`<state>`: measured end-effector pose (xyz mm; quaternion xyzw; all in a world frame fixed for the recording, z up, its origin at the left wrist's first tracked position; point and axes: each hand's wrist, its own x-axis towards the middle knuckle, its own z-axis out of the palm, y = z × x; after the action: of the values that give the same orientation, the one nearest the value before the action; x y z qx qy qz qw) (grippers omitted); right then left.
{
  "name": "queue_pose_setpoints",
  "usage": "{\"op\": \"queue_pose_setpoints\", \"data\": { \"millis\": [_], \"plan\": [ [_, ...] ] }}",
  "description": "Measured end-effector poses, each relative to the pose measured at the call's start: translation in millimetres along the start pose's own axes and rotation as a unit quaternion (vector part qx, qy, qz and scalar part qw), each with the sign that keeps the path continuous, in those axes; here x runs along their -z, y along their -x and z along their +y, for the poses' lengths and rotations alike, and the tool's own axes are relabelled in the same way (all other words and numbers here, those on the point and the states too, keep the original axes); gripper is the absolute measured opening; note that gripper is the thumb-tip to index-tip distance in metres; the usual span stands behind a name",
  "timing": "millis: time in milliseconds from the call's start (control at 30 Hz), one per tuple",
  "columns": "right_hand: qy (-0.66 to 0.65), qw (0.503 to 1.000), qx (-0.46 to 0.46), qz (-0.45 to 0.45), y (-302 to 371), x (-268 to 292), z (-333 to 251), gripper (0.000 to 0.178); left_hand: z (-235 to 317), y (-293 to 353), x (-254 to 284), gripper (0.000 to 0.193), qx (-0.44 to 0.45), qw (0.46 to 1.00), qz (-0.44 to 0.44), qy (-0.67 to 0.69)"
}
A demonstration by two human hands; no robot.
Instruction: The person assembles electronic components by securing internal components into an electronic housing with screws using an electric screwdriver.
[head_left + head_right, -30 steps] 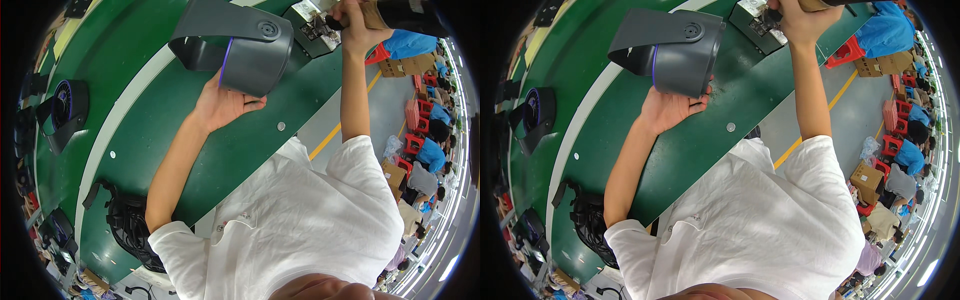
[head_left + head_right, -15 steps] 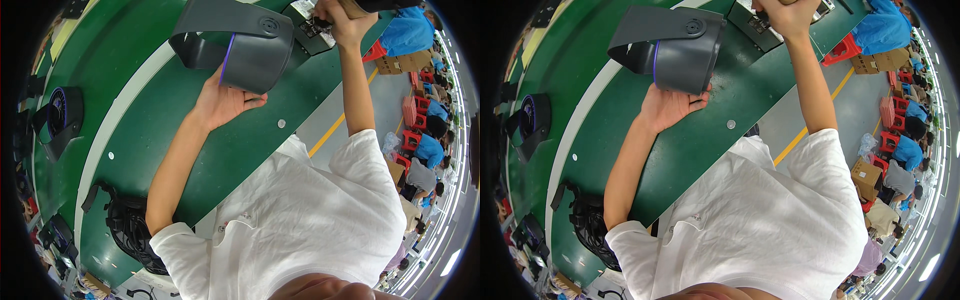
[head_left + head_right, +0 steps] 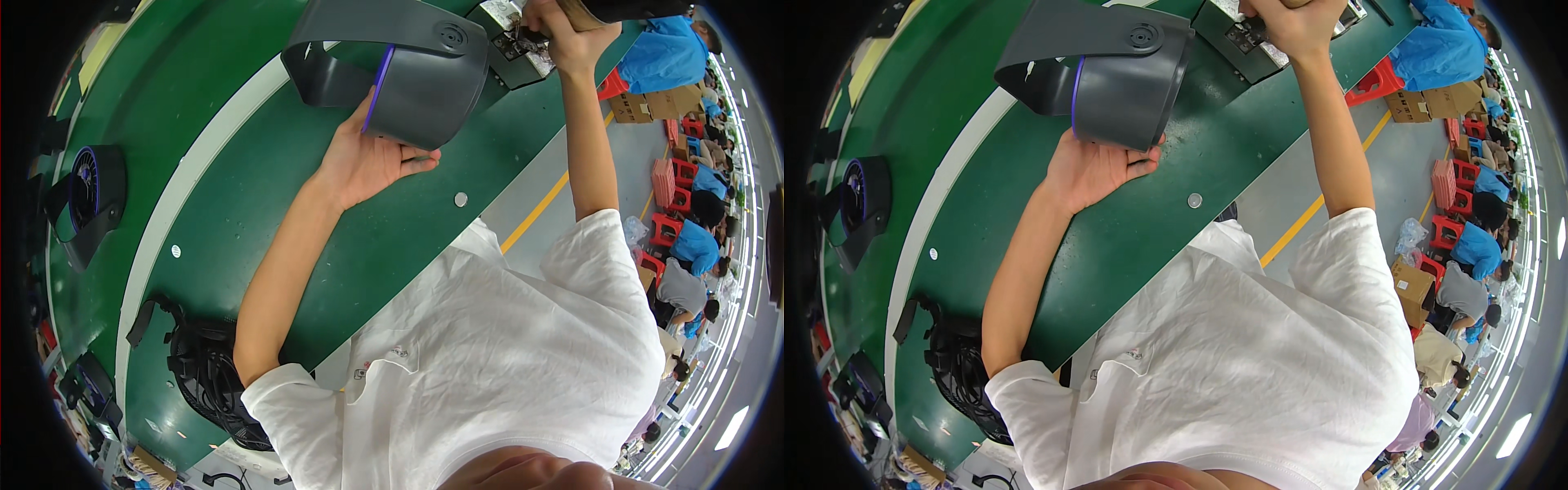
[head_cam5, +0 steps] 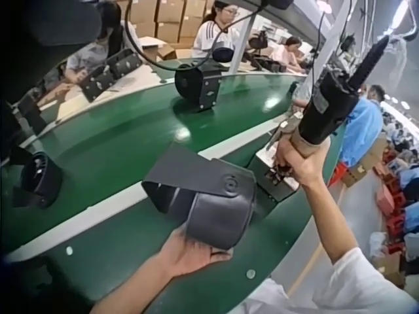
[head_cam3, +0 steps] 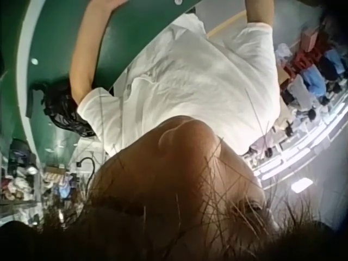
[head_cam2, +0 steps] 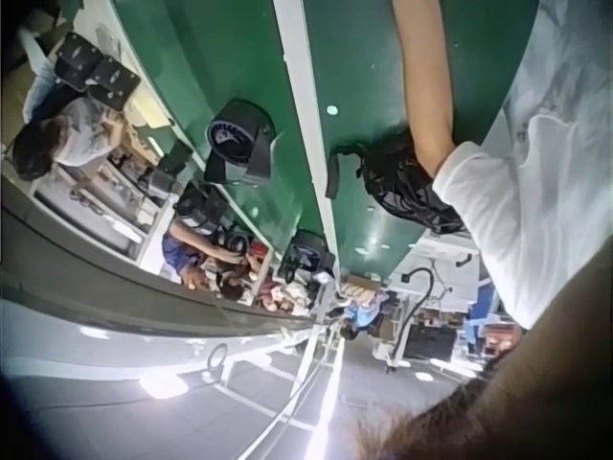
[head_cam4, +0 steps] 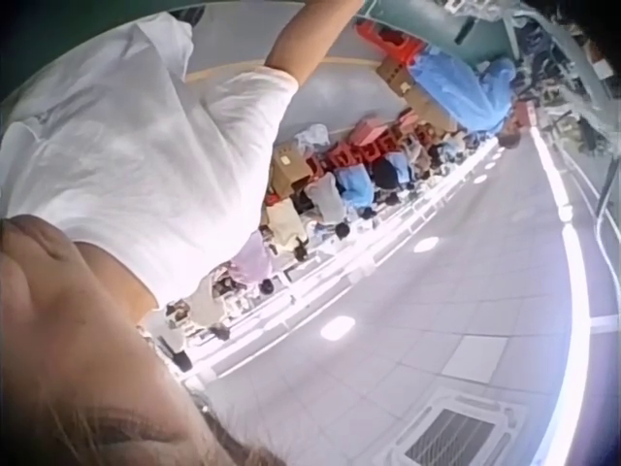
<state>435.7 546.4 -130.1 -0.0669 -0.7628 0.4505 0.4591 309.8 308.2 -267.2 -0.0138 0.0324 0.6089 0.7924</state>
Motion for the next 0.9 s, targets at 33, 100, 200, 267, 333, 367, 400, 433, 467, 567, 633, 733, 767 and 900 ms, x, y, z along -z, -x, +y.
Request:
{"op": "queue_pose_setpoints", "data": {
  "millis": [33,100,200,267,333,367,400,433,467,567,633,733,767,900],
  "plan": [
    [0.001,1.000,0.001,0.001,0,1,0,0.063,0,-1,-1,0.072,0.001,1.000,0.001,-0.004],
    [0.027,1.000,-0.005,0.010,3,4,2,0.065,0,-1,-3,0.071,0.003,1.000,0.005,-0.007],
    [0.087,0.996,0.023,0.021,13,11,27,0.067,2,-1,-5,0.071,0.001,1.000,0.016,-0.013],
    [0.180,0.980,0.082,0.033,20,11,44,0.070,3,0,-4,0.071,-0.006,0.999,0.026,-0.024],
    [0.157,0.987,0.036,0.024,24,10,38,0.070,0,3,-3,0.071,-0.006,0.999,0.031,-0.028],
    [0.131,0.991,-0.006,0.013,21,6,33,0.070,0,3,-2,0.071,-0.007,0.999,0.025,-0.023],
    [0.104,0.993,-0.048,0.002,17,3,27,0.070,0,3,-1,0.071,-0.008,1.000,0.019,-0.018],
    [0.107,0.993,-0.046,0.002,11,4,18,0.070,0,1,-1,0.071,-0.005,1.000,0.010,-0.012],
    [0.077,0.997,-0.018,-0.003,4,4,7,0.070,1,-2,-1,0.071,-0.004,1.000,0.007,-0.013],
    [0.013,0.999,0.034,-0.014,-4,4,-6,0.068,1,-3,-2,0.070,-0.003,1.000,0.014,-0.018],
    [0.031,0.999,0.000,-0.044,-3,3,-4,0.070,0,-1,-2,0.070,-0.002,1.000,0.015,-0.014],
    [0.059,0.997,-0.027,-0.039,3,1,-1,0.072,-2,1,-1,0.070,-0.003,1.000,0.012,-0.005],
    [0.077,0.996,-0.036,-0.016,6,0,-1,0.073,-2,2,-2,0.070,-0.002,1.000,0.006,-0.006],
    [0.071,0.997,-0.005,0.023,3,-6,-2,0.070,1,3,-3,0.070,-0.005,1.000,-0.008,-0.007]
  ]
}}
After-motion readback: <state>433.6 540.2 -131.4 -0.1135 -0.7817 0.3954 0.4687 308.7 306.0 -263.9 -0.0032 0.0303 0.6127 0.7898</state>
